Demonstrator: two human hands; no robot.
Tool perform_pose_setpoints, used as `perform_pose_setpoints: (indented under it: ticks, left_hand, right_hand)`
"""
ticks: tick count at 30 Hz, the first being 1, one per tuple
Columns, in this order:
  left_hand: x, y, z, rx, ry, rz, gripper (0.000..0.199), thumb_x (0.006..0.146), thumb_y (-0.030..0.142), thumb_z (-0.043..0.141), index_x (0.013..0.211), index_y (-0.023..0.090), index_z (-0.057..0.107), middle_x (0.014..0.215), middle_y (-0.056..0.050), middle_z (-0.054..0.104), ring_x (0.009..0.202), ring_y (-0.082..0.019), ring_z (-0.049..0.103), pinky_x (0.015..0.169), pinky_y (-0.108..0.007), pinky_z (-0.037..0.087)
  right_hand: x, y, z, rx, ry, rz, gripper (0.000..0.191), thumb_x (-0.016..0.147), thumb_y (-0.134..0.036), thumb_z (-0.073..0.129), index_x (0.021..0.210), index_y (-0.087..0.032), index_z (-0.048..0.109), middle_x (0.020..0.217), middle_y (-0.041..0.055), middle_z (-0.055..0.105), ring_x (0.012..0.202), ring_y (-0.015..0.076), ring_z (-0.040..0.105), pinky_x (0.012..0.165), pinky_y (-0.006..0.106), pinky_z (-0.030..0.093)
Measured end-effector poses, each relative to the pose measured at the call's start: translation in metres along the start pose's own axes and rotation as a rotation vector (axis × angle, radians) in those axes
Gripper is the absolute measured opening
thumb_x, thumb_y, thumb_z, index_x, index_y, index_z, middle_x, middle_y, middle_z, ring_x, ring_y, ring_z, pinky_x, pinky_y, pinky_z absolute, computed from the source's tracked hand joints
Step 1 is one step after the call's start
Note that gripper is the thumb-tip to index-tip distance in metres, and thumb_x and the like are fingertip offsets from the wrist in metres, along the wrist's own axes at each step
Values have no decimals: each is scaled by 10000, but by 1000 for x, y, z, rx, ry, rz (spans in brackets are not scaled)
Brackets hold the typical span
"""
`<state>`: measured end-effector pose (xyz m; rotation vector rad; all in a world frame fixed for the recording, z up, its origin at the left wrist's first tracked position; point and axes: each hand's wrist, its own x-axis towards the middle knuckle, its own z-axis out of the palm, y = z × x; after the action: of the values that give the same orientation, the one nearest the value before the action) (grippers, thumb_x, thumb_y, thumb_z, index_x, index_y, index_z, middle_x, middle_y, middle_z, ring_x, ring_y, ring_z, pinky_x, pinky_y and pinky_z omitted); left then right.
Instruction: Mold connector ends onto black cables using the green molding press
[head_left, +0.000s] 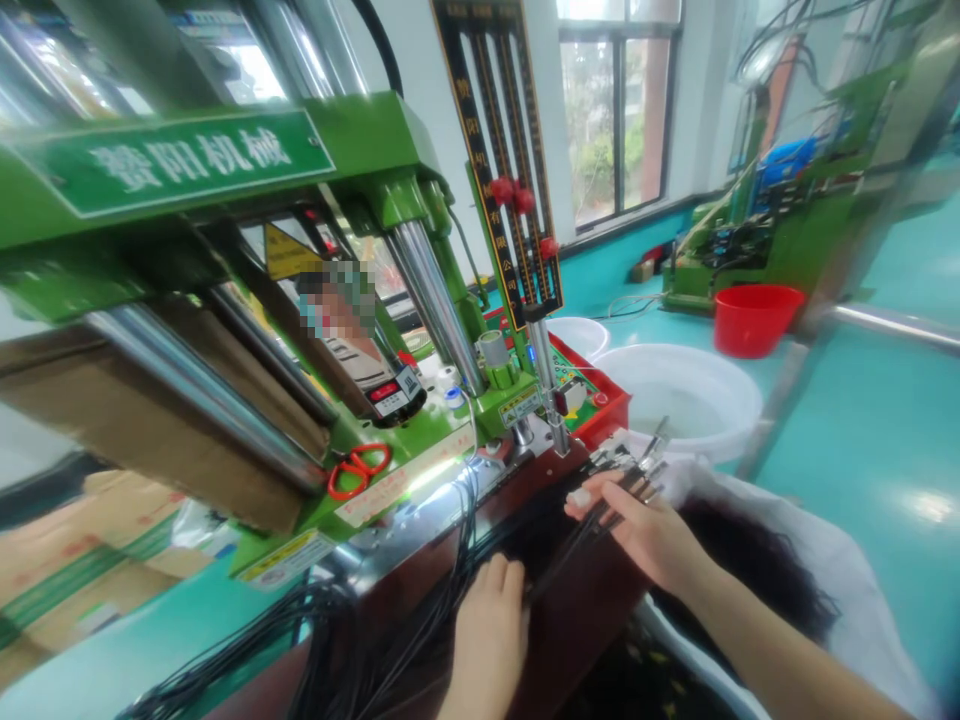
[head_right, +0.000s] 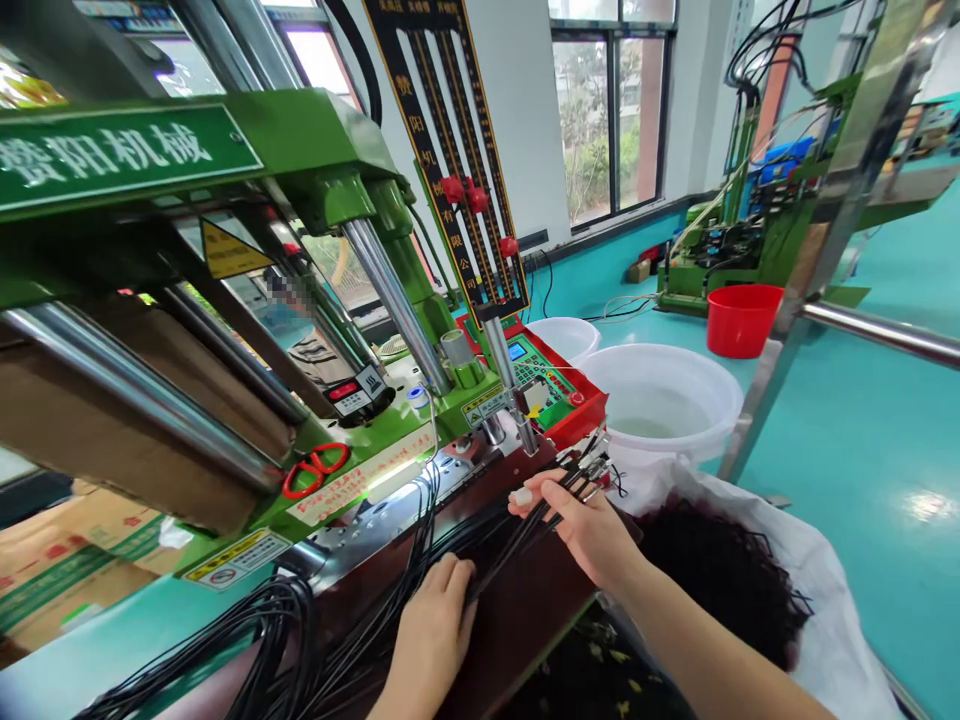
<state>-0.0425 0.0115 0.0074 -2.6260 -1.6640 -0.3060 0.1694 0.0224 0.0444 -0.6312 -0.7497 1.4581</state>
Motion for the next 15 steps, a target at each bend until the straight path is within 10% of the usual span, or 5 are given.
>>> perform_pose_setpoints:
  ticks: [15]
  left_hand:
    - [22,-2,-8,-79,-215,-12,241,719,13,389,869,148,522,866,-67,612,830,-194,583,721,-290,446]
  right_hand:
    - [1,5,-13,-46,103,16,186,760,-354,630,800,-173,651,776,36,679,777,204,636,772,361,461]
